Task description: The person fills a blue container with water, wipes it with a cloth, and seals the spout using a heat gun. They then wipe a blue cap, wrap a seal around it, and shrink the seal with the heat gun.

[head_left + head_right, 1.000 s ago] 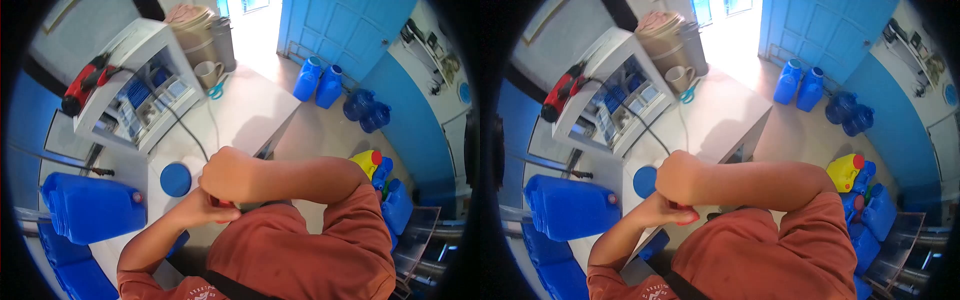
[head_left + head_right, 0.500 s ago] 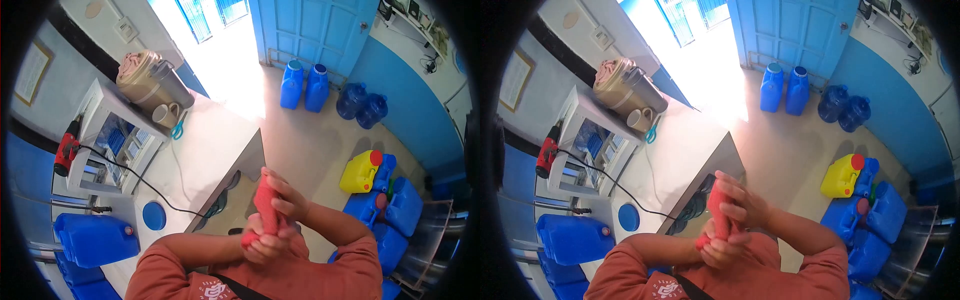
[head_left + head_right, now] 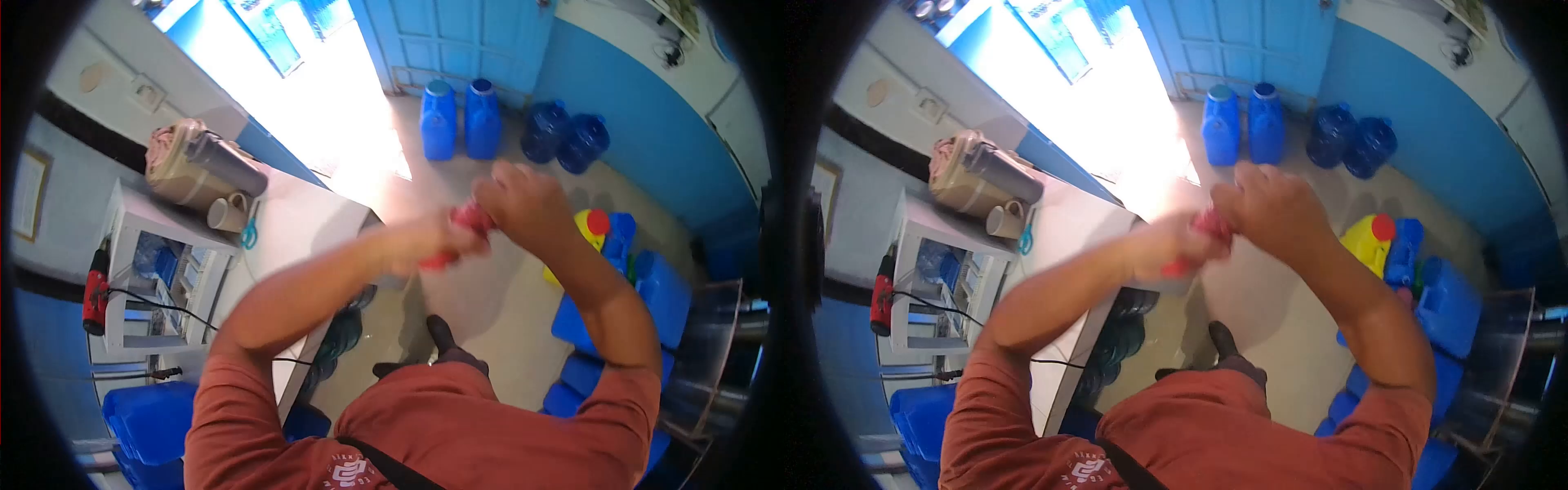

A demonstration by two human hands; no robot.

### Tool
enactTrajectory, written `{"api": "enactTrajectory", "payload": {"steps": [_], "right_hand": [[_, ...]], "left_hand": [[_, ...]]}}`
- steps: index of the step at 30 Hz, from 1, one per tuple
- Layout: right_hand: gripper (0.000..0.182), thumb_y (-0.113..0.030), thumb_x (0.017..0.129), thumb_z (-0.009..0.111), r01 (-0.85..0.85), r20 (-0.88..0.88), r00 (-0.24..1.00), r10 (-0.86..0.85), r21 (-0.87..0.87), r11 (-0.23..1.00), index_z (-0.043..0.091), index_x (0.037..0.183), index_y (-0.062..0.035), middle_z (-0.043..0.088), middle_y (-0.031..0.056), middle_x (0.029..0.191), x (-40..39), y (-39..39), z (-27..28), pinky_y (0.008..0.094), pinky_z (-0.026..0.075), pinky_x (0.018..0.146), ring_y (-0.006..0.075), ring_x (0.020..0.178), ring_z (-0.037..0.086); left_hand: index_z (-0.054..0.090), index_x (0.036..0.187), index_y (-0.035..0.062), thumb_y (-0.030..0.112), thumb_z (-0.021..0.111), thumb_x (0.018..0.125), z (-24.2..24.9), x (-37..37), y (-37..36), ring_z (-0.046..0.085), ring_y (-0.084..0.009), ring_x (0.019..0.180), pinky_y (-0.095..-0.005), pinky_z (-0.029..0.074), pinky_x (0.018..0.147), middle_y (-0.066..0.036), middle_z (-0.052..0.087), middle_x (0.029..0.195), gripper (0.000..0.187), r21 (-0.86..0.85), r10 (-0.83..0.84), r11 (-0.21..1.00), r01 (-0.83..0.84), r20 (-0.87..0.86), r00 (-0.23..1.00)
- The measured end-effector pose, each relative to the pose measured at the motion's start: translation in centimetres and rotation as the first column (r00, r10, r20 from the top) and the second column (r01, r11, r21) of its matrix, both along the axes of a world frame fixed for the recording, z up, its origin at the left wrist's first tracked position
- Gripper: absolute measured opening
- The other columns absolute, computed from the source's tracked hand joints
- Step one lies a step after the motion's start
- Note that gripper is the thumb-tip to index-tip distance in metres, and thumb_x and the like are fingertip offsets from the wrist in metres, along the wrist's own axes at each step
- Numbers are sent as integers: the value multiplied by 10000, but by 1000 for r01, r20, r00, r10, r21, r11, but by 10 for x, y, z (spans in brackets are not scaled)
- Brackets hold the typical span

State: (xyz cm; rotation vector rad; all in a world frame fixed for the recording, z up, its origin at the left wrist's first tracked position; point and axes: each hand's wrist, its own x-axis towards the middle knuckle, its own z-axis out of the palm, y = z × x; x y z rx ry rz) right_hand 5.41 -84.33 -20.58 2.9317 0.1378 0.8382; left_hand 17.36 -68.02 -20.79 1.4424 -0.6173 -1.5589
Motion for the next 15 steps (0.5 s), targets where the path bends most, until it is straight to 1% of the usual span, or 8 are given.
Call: {"api": "enactTrajectory", "payload": {"steps": [2, 5, 6, 7, 9, 11, 13, 15], "right_hand": [[72, -172, 814, 645, 134, -211, 972, -105, 131, 982, 623, 883, -164, 616, 83, 800, 14, -14, -30, 424, 544, 608, 291, 733, 680], [97, -140, 815, 652, 290, -405, 894, -193, 192, 938, 640, 908, -119, 683, 127, 866, 30, -20, -51, 453, 559, 684, 337, 834, 700], [107, -126, 783, 668, 355, -475, 858, -197, 269, 895, 640, 884, -105, 692, 143, 868, 34, -22, -59, 468, 546, 694, 355, 849, 690], [120, -112, 750, 684, 420, -540, 819, -192, 338, 842, 641, 860, -92, 702, 160, 870, 40, -27, -67, 482, 533, 705, 374, 865, 680], [166, -133, 759, 685, 395, -544, 830, -120, 423, 815, 676, 920, -94, 710, 169, 897, 49, -41, -92, 469, 548, 732, 367, 883, 689], [223, -154, 767, 686, 375, -546, 836, -46, 508, 776, 712, 981, -96, 718, 177, 924, 57, -58, -111, 455, 562, 759, 360, 900, 699], [250, -146, 733, 718, 332, -619, 743, 256, 672, 662, 724, 978, -99, 714, 176, 895, 63, -75, -123, 440, 557, 779, 350, 886, 698], [339, -150, 728, 740, 312, -574, 792, 209, 675, 669, 683, 1058, -98, 703, 171, 955, 61, -82, -127, 444, 551, 806, 350, 922, 685]], "left_hand": [[634, 938, 34, 235, 706, 828, -7, 16, -33, 621, -158, 677, -325, 513, 629, -61, 635, 791, 241, 142, -183, 982, 126, 533, 826], [654, 981, 33, 307, 646, 852, -46, 31, -60, 713, -282, 838, -429, 546, 751, -169, 720, 902, 303, 184, -215, 961, 205, 966, 142], [645, 1041, 56, 323, 617, 876, -36, 30, -62, 700, -361, 871, -491, 540, 765, -195, 714, 956, 316, 244, -275, 941, 235, 955, 111], [645, 1041, 56, 323, 617, 876, -40, 31, -66, 700, -361, 871, -491, 540, 765, -195, 714, 956, 316, 248, -281, 939, 240, 952, 118], [605, 1105, 78, 282, 588, 906, -50, 31, -72, 706, -339, 863, -485, 549, 746, -175, 709, 890, 285, 287, -277, 939, 192, 958, -75], [565, 1203, 110, 228, 563, 927, -59, 32, -74, 705, -338, 861, -494, 549, 725, -163, 693, 946, 300, 336, -325, 916, 221, 942, -85], [531, 1287, 162, 208, 574, 920, -73, 31, -69, 702, -347, 857, -481, 556, 667, -175, 664, 1035, 373, 130, -35, 925, 357, 965, -261], [457, 1353, 183, 199, 572, 923, -80, 33, -68, 693, -346, 814, -468, 557, 663, -155, 635, 1071, 446, 100, 17, 896, 433, 966, -259]]}}
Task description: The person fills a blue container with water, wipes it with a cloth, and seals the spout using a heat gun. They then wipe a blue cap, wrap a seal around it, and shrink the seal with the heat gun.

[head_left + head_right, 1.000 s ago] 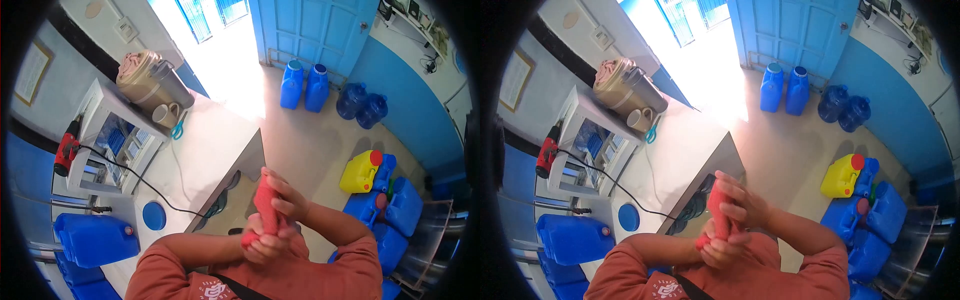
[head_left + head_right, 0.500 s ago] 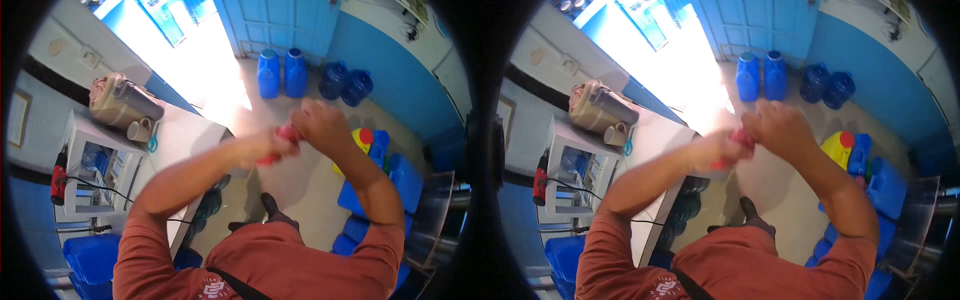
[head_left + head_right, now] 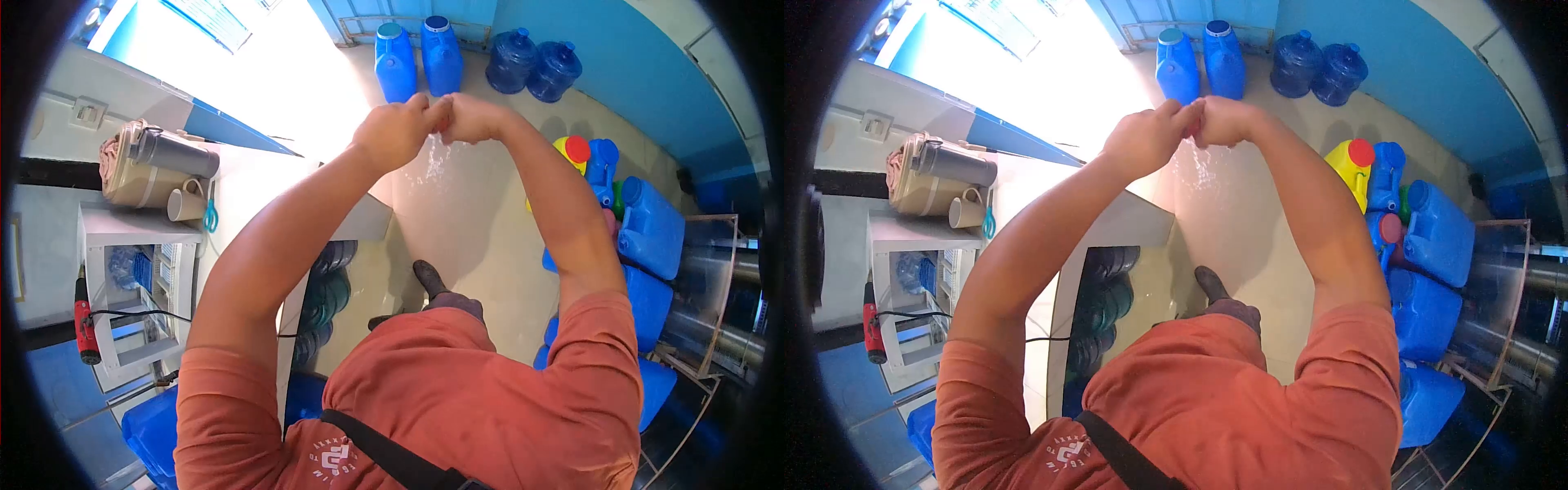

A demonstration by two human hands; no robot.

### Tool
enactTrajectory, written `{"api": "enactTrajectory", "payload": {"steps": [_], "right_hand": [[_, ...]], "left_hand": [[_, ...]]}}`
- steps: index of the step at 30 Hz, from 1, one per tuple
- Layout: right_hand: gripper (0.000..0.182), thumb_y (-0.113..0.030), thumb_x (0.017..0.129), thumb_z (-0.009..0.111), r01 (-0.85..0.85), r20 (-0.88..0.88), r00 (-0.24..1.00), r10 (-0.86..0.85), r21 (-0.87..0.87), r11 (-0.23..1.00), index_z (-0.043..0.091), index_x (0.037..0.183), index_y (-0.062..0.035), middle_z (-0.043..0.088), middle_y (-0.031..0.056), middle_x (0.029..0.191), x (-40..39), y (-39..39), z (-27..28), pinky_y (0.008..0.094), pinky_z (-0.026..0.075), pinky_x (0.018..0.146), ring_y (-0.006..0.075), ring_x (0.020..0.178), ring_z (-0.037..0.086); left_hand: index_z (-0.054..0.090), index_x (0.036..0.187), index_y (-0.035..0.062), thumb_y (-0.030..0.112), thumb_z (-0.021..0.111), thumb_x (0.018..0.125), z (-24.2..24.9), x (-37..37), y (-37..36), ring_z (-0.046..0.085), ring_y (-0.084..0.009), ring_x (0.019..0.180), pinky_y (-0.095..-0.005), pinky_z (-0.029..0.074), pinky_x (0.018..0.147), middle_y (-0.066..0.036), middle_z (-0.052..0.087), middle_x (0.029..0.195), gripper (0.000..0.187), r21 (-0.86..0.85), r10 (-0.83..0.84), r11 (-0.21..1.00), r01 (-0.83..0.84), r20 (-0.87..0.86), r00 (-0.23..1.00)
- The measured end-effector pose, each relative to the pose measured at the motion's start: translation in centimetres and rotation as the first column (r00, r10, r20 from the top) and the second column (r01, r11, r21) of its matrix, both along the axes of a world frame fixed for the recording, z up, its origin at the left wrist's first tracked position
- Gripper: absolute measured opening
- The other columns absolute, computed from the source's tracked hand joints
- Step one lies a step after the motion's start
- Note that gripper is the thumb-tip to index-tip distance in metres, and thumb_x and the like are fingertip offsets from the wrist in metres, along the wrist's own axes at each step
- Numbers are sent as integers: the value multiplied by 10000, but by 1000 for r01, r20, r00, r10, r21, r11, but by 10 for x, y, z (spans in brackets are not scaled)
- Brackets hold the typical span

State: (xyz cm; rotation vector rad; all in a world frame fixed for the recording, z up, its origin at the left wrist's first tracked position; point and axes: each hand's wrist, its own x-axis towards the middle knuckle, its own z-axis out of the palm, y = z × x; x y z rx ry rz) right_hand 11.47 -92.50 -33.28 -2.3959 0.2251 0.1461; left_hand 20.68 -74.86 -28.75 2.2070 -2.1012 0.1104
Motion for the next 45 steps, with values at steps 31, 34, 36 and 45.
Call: {"api": "enactTrajectory", "payload": {"steps": [31, 34, 36, 45], "right_hand": [[164, -126, 876, 575, 63, 100, 995, 3, -655, 753, 718, 945, -86, 738, 146, 912, 4, 38, 67, 442, 583, 675, 326, 820, 728], [154, -123, 838, 626, 57, 52, 998, -32, -597, 800, 726, 955, -106, 738, 131, 942, 8, 44, 68, 449, 581, 724, 321, 874, 724], [155, -117, 812, 653, 27, 12, 1000, -24, -575, 818, 729, 947, -114, 738, 129, 953, 12, 48, 73, 450, 578, 740, 321, 892, 721], [429, -248, 857, 708, -61, 371, 927, 64, -21, 998, 557, 1206, -49, 694, 184, 1057, 10, 119, 49, 432, 562, 762, 346, 973, 694]], "left_hand": [[361, 1414, -35, 316, 652, 869, 22, -3, -27, 676, -417, 982, -484, 539, 881, -236, 688, 1066, 711, 217, 502, 864, -454, -304, 810], [309, 1446, -24, 282, 646, 869, 35, -6, -22, 679, -408, 997, -497, 542, 863, -246, 683, 1112, 736, 327, 572, 809, -488, -249, 781], [268, 1474, 5, 293, 641, 880, 38, -3, -16, 674, -407, 1000, -497, 540, 859, -253, 683, 1079, 758, 339, 570, 807, -483, -237, 786], [300, 1481, 25, 386, 701, 890, 69, 13, 127, 648, -327, 1071, -446, 534, 888, -212, 648, 1143, 801, 160, 428, 874, -459, -700, 571]]}}
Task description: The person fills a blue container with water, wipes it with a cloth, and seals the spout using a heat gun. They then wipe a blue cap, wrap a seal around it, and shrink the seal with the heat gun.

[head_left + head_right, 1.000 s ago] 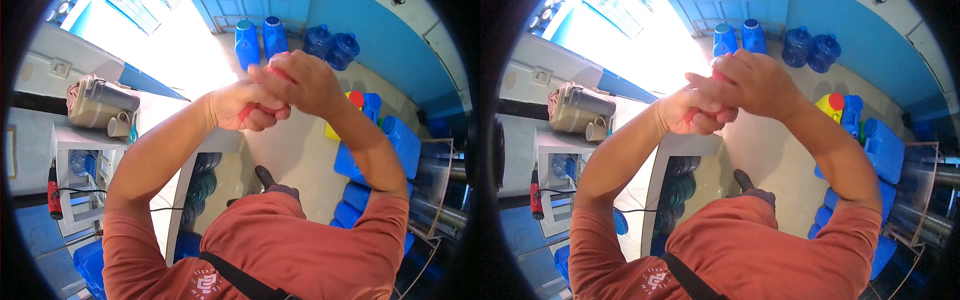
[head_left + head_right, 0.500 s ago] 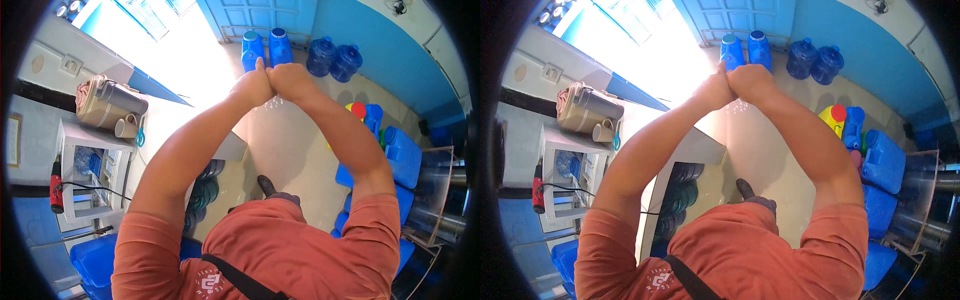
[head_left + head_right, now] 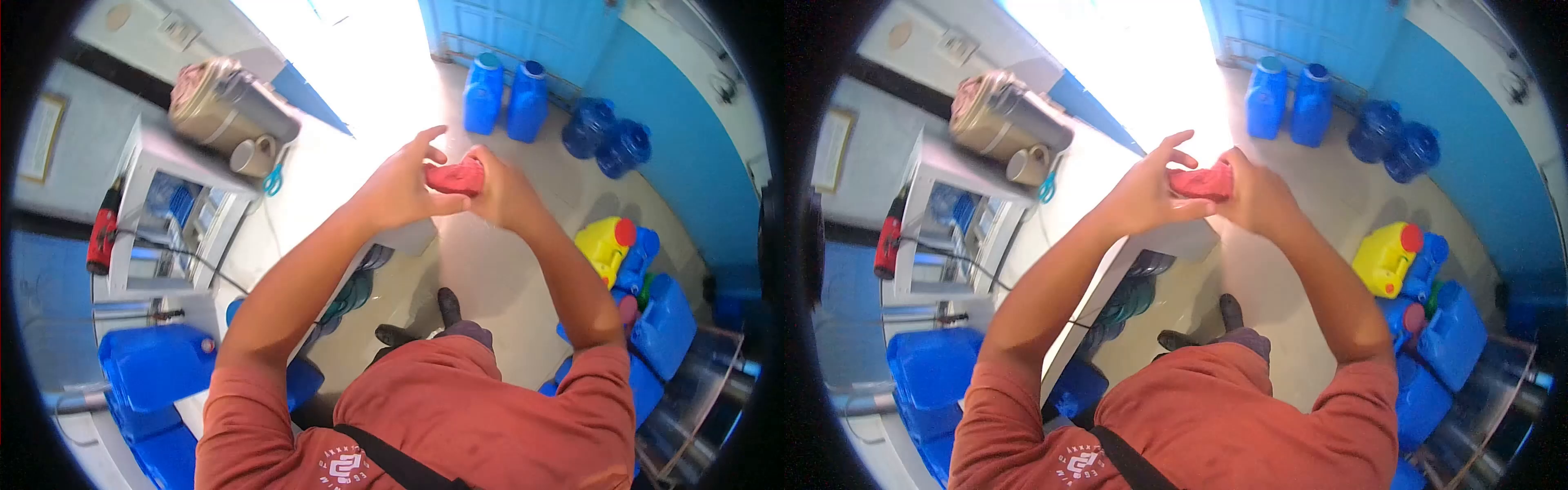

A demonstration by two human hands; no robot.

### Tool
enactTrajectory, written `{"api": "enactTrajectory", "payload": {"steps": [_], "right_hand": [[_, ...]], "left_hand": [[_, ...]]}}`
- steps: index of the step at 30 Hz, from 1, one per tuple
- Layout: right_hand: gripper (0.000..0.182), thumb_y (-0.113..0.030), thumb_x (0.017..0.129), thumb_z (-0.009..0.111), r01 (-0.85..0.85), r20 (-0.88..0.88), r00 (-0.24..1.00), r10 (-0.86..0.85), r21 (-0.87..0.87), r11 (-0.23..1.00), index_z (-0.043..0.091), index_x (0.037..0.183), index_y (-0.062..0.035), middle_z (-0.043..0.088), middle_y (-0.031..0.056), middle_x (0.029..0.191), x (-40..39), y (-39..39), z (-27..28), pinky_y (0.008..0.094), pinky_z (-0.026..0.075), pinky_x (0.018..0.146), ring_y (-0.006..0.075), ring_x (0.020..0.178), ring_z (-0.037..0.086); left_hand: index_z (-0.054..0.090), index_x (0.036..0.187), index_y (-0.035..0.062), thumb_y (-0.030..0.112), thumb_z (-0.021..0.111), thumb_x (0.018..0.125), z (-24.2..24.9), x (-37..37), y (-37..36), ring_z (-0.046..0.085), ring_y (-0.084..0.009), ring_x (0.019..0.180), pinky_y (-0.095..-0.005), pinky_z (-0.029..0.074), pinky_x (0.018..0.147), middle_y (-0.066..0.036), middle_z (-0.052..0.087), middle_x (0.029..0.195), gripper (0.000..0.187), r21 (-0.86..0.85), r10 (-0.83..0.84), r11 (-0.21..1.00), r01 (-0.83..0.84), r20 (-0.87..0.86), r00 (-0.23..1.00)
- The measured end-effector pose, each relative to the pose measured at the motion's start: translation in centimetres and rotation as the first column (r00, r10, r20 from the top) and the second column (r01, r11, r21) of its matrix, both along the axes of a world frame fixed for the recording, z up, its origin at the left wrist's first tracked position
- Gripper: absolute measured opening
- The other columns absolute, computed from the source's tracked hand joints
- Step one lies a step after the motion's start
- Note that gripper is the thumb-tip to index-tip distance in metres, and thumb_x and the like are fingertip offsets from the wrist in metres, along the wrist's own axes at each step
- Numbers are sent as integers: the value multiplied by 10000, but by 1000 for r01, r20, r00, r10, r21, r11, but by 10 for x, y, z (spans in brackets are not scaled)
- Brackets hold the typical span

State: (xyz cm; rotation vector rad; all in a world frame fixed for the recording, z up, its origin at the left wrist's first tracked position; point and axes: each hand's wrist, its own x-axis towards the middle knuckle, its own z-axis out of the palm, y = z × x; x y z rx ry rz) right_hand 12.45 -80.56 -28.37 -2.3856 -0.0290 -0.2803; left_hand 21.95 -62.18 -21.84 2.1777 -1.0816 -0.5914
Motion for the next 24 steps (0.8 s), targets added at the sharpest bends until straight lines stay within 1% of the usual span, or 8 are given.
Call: {"api": "enactTrajectory", "payload": {"steps": [2, 4, 7, 11, 15, 18, 22, 24], "right_hand": [[496, -292, 896, 695, -62, 56, 997, 47, 302, 951, 492, 1270, -36, 668, 211, 1095, -7, 40, 5, 430, 556, 766, 371, 985, 681], [533, -320, 948, 657, 69, -220, 933, 285, 885, 460, 423, 1328, -29, 592, 247, 1189, -13, 91, 26, 422, 531, 846, 409, 1039, 636], [489, -279, 962, 643, -151, 7, 959, 283, 857, 493, 440, 1318, -13, 528, 235, 1279, -10, 164, 5, 410, 501, 909, 361, 1086, 608], [461, -297, 911, 714, -505, 227, 863, 451, 371, 780, 540, 1211, 5, 589, 189, 1183, 1, 233, 67, 368, 484, 895, 302, 1030, 614], [320, -193, 893, 710, -658, 329, 750, 574, 466, 592, 585, 1119, -4, 659, 116, 937, 12, 300, 88, 332, 497, 810, 201, 865, 633], [212, -94, 929, 560, -516, 60, 753, 656, 672, 531, 580, 1113, 10, 643, 105, 884, 20, 331, 112, 330, 495, 767, 118, 846, 584], [270, -94, 940, 533, -515, -85, 625, 776, 701, 492, 590, 1179, 19, 674, 112, 981, 37, 361, 112, 312, 521, 770, 133, 891, 622], [356, -164, 969, 553, 4, -103, 598, 795, 992, 126, 573, 1261, 37, 679, 123, 1105, 42, 382, 116, 315, 541, 844, 167, 987, 652]], "left_hand": [[318, 1480, 23, 413, 705, 900, -3, -12, 53, 631, -289, 1110, -421, 523, 922, -184, 624, 1217, 798, -206, 142, 960, -188, -220, 965], [352, 1457, -14, 311, 649, 968, -19, -28, 105, 599, -214, 1099, -350, 489, 950, -133, 566, 1277, 658, -459, 96, 840, -289, -399, 912], [415, 1411, -2, 280, 597, 1003, 0, -70, 168, 552, -190, 1143, -350, 461, 981, -108, 570, 1260, 529, -385, 271, 679, -625, -659, 701], [483, 1346, 5, 197, 564, 991, 34, -106, 251, 543, -232, 1149, -364, 445, 988, -127, 587, 1212, 412, -356, 484, 600, -717, -552, 679], [548, 1280, 4, 108, 516, 893, 49, -125, 338, 598, -324, 978, -380, 461, 913, -180, 597, 1105, 403, -369, 668, 715, -594, 109, 737], [560, 1206, -7, 119, 519, 929, 68, -138, 398, 594, -139, 894, -295, 478, 794, -77, 634, 987, 308, -507, 704, 483, -714, -261, 661], [539, 1289, -8, 125, 521, 963, 68, -145, 469, 603, -136, 1042, -284, 481, 914, -95, 625, 1164, 352, -340, 584, 577, -743, -464, 666], [531, 1282, 6, 176, 528, 991, 70, -146, 478, 595, -119, 1038, -275, 476, 902, -69, 624, 1153, 337, -444, 486, 414, -794, -630, 606]]}}
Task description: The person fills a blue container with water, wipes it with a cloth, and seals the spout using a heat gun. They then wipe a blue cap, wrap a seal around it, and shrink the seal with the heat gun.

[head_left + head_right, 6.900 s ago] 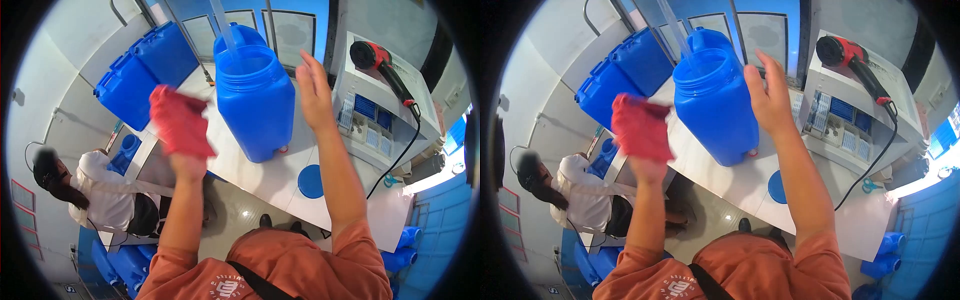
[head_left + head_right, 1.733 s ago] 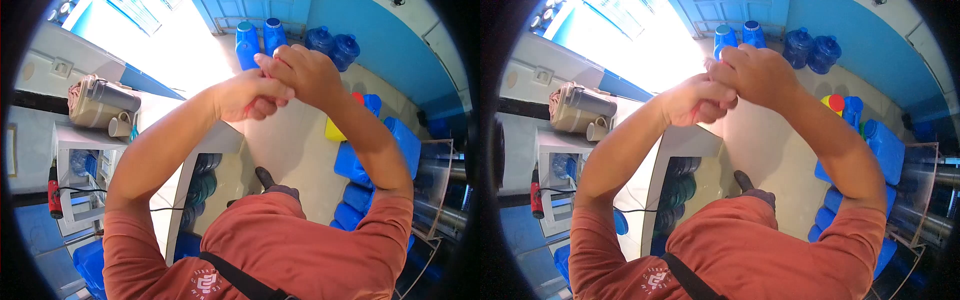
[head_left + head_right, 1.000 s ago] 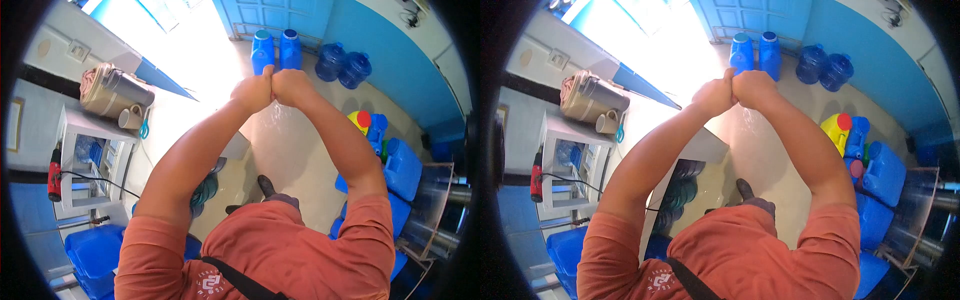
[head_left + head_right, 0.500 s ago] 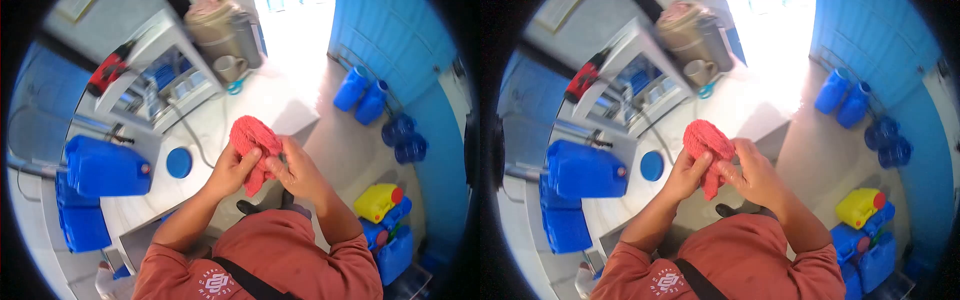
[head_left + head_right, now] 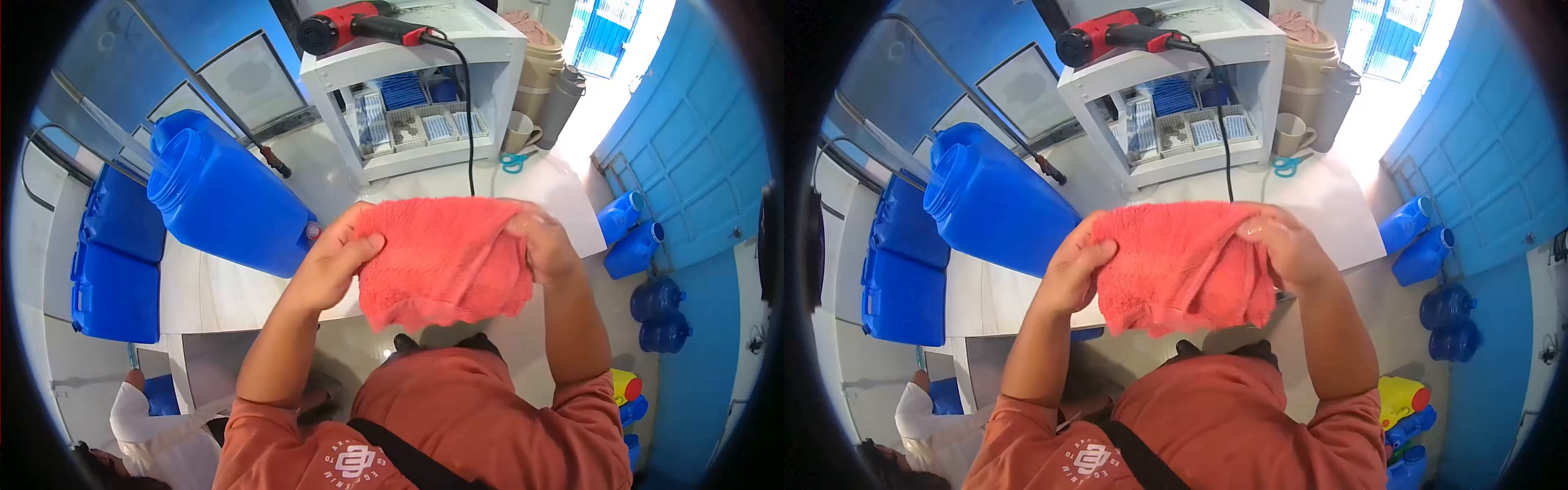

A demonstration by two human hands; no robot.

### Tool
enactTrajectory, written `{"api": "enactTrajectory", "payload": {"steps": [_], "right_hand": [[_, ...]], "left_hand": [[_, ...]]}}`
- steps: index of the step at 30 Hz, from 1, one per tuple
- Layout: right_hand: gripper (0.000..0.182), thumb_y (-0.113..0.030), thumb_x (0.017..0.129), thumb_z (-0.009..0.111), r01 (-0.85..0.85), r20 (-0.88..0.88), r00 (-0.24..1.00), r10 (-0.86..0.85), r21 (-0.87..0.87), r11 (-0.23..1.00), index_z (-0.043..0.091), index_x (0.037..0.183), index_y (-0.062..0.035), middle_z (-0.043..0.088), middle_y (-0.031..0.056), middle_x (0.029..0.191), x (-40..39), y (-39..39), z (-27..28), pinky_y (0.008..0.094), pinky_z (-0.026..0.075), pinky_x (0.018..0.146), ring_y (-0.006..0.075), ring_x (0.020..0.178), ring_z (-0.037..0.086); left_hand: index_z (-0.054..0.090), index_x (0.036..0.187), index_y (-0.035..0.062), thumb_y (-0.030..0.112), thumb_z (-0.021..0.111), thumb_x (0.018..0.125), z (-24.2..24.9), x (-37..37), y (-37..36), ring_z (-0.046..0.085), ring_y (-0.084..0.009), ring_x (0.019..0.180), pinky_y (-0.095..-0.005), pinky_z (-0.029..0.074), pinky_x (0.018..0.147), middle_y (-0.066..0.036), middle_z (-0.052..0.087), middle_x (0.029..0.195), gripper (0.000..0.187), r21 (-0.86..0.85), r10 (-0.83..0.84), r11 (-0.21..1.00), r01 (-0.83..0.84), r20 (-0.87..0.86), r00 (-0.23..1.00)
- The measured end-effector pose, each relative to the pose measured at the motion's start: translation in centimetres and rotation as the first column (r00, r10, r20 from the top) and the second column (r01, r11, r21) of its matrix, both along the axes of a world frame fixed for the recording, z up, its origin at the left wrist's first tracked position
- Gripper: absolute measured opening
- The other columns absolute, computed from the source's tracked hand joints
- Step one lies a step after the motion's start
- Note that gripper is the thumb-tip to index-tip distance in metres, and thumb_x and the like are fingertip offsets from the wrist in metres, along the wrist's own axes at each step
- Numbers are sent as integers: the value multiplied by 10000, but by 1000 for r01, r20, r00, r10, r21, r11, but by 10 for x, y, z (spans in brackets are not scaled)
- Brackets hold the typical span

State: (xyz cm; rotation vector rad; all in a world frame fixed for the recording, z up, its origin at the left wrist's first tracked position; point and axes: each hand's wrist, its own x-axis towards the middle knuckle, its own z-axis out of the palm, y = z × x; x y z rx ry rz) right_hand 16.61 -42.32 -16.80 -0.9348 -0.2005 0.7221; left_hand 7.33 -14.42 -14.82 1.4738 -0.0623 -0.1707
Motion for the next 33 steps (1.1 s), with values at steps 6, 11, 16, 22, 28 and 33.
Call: {"api": "enactTrajectory", "payload": {"steps": [6, 11, 16, 22, 28, 33], "right_hand": [[430, -254, 1035, 473, 22, 90, 996, -24, 17, 1000, 495, 1344, 44, 628, 137, 1246, 27, 38, -16, 370, 465, 1021, 211, 1158, 605], [568, -475, 1050, 400, -67, 20, 998, 64, 277, 958, 435, 1376, -11, 607, 103, 1248, 23, 67, -27, 352, 444, 1021, 199, 1166, 590], [716, -586, 994, 474, -165, 456, 846, 277, -271, 948, 388, 1414, -13, 546, 182, 1378, 19, 75, -38, 415, 411, 1092, 246, 1289, 539], [562, -460, 1042, 415, -327, -4, 934, 358, 401, 856, 419, 1438, -61, 544, 137, 1395, 46, 89, -112, 440, 458, 1055, 269, 1261, 557], [563, -358, 997, 549, -219, -142, 930, 338, 526, 822, 410, 1470, -86, 487, 113, 1471, 6, 69, -131, 437, 431, 1088, 269, 1308, 520], [632, -405, 984, 564, 200, 905, 423, 38, -134, 970, 382, 1494, -80, 467, 113, 1495, 36, 3, -131, 449, 443, 1082, 275, 1340, 495]], "left_hand": [[473, 1319, 20, 215, 505, 1043, -6, 17, 2, 588, -152, 1139, -309, 468, 988, -77, 606, 1229, 339, -303, 226, 924, -232, -54, 972], [501, 1228, 30, 204, 504, 1045, 26, 5, 1, 583, -125, 1073, -286, 475, 946, -71, 603, 1167, 253, -136, 335, 938, -319, 115, 935], [506, 1213, 36, 221, 491, 1049, 14, 11, 19, 587, -131, 1039, -298, 484, 925, -66, 597, 1132, 248, 170, 345, 923, -347, 40, 938], [529, 1284, 47, 269, 481, 1048, 32, 36, 1, 602, -169, 1081, -333, 488, 961, -90, 612, 1188, 327, -202, 360, 906, -371, -91, 929], [390, 1468, 62, 375, 542, 1001, -83, 35, 45, 523, -234, 1223, -409, 423, 1048, -134, 553, 1316, 583, 5, 302, 953, -303, -73, 950], [191, 1543, 13, 598, 849, 619, -174, 16, 25, 380, -416, 1358, -521, 294, 1117, -279, 379, 1462, 1277, 903, 135, 365, -228, 191, 972]]}}
